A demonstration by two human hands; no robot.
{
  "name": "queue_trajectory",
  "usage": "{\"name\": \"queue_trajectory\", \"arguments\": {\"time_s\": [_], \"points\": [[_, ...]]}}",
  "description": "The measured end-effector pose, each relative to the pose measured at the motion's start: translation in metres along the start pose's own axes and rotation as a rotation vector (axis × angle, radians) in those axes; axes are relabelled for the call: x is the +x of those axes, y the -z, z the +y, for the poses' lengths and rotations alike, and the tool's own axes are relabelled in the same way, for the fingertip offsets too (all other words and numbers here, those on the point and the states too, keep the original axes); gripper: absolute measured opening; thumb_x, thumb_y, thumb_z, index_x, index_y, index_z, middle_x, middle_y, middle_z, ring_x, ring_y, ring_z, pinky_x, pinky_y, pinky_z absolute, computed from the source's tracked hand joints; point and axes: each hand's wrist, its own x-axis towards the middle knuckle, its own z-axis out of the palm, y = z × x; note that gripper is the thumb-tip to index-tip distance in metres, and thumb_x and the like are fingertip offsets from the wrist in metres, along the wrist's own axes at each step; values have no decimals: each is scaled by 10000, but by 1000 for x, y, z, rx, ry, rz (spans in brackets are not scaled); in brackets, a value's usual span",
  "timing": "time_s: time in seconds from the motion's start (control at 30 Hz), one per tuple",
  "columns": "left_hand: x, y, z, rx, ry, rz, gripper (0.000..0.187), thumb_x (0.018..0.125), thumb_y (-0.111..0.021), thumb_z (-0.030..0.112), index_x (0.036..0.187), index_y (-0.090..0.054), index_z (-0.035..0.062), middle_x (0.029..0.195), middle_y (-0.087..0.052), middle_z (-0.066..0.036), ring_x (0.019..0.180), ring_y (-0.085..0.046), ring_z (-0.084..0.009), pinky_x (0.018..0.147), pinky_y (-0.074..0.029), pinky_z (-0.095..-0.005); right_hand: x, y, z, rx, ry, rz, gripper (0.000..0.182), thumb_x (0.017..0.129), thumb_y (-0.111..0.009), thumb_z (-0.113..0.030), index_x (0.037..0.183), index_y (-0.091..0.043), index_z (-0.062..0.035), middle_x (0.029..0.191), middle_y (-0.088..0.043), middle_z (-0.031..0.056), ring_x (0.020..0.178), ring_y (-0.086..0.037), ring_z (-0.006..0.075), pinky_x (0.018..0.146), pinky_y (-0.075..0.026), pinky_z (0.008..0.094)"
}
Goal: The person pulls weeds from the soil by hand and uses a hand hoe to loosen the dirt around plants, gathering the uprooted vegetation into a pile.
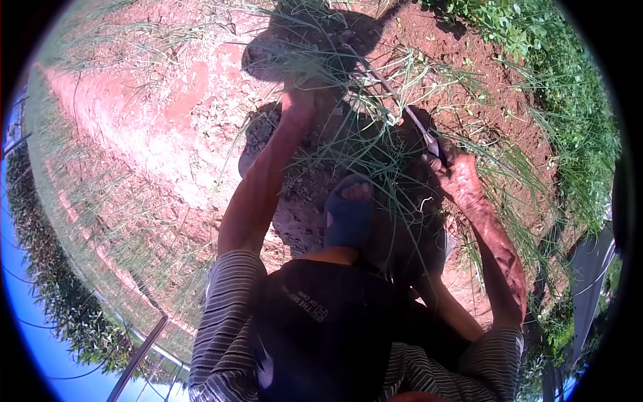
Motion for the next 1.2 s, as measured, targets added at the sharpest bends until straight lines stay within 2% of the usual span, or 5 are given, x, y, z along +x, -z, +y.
{"name": "queue_trajectory", "arguments": {"time_s": [0.2,0.33,0.5,0.8,1.2], "points": [[-9,35,78,-234,-840,272,264,921,-496,143,1142,-541,4,737,-629,-30,469,-443,-60,442,-348,-212,-24,13,-3,115,-25,95,305,859,-664,-252,1054,-551,-47,631,-545,104,502,-512,185,505,-443,318],[-61,59,99,-228,-588,493,188,876,-490,93,979,-603,-17,707,-606,-24,466,-413,-46,431,-306,-207,-47,26,6,109,83,201,315,855,-677,-199,1101,-553,-48,650,-516,42,536,-433,121,518,-417,261],[-78,42,0,-218,-20,-17,117,851,-555,82,953,-612,78,766,-599,-6,680,-542,-76,590,-446,-234,-84,71,9,32,55,61,321,852,-676,-172,1119,-549,-47,733,-577,61,580,-480,121,561,-446,255],[46,-2,-34,64,-539,151,188,913,-491,49,1082,-572,29,945,-625,-58,821,-569,-143,707,-468,-255,-145,83,-9,269,-289,-57,313,850,-662,-255,1049,-555,-38,758,-493,-38,683,-437,70,608,-389,246],[42,13,-11,64,-449,224,257,832,-526,113,1054,-626,31,1012,-635,-198,976,-599,-343,789,-468,-403,-176,54,10,202,-429,-5,316,796,-650,-125,1091,-553,-66,730,-510,-51,640,-457,37,548,-402,224]]}}
